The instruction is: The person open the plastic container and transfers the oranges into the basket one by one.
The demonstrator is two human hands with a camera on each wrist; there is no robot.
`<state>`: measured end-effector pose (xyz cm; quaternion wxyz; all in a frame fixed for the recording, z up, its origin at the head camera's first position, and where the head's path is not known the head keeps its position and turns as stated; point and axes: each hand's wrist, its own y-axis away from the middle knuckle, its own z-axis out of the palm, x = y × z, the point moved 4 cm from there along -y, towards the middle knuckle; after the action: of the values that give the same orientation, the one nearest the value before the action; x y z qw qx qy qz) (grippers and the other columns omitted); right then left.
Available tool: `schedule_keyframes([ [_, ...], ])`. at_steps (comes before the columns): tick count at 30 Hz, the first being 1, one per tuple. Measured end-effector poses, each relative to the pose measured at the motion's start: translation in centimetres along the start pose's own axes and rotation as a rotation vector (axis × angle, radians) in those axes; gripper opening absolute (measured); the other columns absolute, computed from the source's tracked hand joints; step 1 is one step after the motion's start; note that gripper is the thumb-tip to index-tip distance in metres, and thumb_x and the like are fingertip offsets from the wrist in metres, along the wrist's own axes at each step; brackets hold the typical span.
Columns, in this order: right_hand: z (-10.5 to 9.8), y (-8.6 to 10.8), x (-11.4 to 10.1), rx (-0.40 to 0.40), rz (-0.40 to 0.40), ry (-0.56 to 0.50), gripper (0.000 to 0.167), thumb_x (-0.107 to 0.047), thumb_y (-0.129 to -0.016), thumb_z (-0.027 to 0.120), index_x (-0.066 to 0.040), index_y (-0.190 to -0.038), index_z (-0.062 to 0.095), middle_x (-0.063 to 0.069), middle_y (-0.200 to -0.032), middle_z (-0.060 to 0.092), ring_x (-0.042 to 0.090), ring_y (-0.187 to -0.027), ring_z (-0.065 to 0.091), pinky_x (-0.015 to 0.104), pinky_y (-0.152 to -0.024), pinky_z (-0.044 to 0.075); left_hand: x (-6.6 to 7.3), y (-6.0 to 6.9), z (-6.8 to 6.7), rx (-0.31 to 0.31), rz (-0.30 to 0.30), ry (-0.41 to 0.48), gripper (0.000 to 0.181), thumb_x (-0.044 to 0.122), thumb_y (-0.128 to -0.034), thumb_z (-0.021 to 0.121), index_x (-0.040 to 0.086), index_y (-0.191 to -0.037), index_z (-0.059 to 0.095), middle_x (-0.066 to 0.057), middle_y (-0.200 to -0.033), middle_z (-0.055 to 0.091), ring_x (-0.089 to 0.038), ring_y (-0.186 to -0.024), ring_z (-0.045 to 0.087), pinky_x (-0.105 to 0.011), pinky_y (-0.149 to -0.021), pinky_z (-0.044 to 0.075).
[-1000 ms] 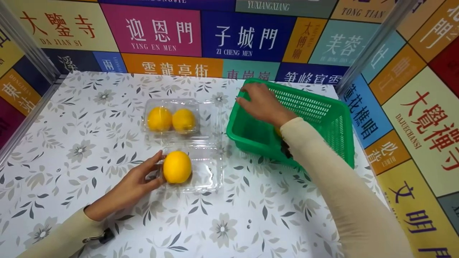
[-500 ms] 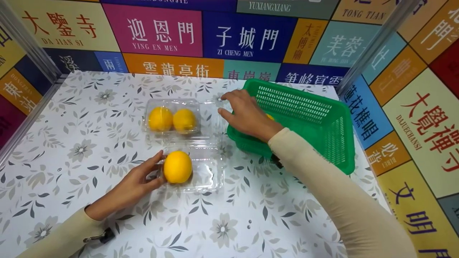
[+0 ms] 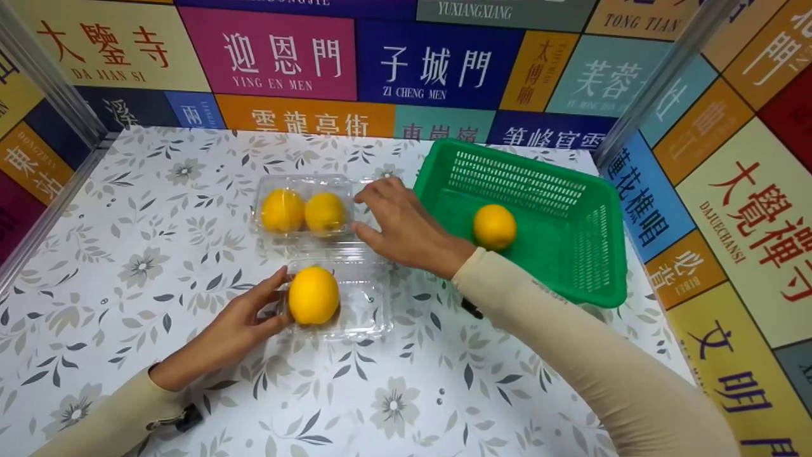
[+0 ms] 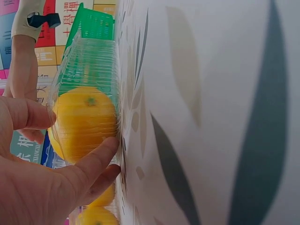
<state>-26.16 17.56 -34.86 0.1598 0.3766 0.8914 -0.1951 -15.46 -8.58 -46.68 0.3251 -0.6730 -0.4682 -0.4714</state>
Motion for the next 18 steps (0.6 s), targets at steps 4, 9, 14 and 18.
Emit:
schedule_keyframes([
  [4,1.4,0.3,-0.9,-0.024,-0.066,0.014,0.039,-0.026,-0.109,0.07,-0.003,-0.14,0.067,0.015,-0.145,0.063,0.032,-0.137,0.052,0.05,-0.121,0.042,0.0,-0.1,0.0,-0.002,0.011,-0.009,0.087,0.001,-0.098,0.065,-0.003,-0.172,0.021,-0.025,-0.177,0.029,-0.036,-0.161,0.035,-0.054,-0.128,0.034],
  [9,2.8,0.8,-2.0,-0.062,-0.125,0.02,0.04,-0.027,-0.108,0.072,-0.002,-0.14,0.067,0.015,-0.145,0.063,0.032,-0.137,0.052,0.047,-0.12,0.044,0.0,0.0,0.0,-0.009,-0.01,-0.01,0.088,0.004,-0.0986,0.066,-0.001,-0.173,0.02,-0.022,-0.178,0.029,-0.034,-0.161,0.036,-0.051,-0.128,0.033],
  [14,3.7,1.0,-2.7,-0.106,-0.138,0.015,0.042,-0.029,-0.109,0.072,-0.005,-0.143,0.066,0.013,-0.145,0.063,0.029,-0.137,0.052,0.046,-0.12,0.044,0.1,0.0,0.0,-0.007,0.01,-0.008,0.087,0.004,-0.0991,0.066,-0.003,-0.172,0.021,-0.025,-0.177,0.03,-0.037,-0.16,0.037,-0.054,-0.128,0.034],
  [18,4.3,1.2,-3.1,-0.135,-0.14,0.005,0.043,-0.027,-0.107,0.073,-0.007,-0.144,0.065,0.011,-0.146,0.062,0.028,-0.138,0.052,0.047,-0.12,0.044,0.0,-0.1,-0.1,-0.014,0.032,-0.003,0.085,0.002,-0.0998,0.066,-0.005,-0.172,0.021,-0.027,-0.176,0.03,-0.039,-0.16,0.036,-0.056,-0.128,0.033],
])
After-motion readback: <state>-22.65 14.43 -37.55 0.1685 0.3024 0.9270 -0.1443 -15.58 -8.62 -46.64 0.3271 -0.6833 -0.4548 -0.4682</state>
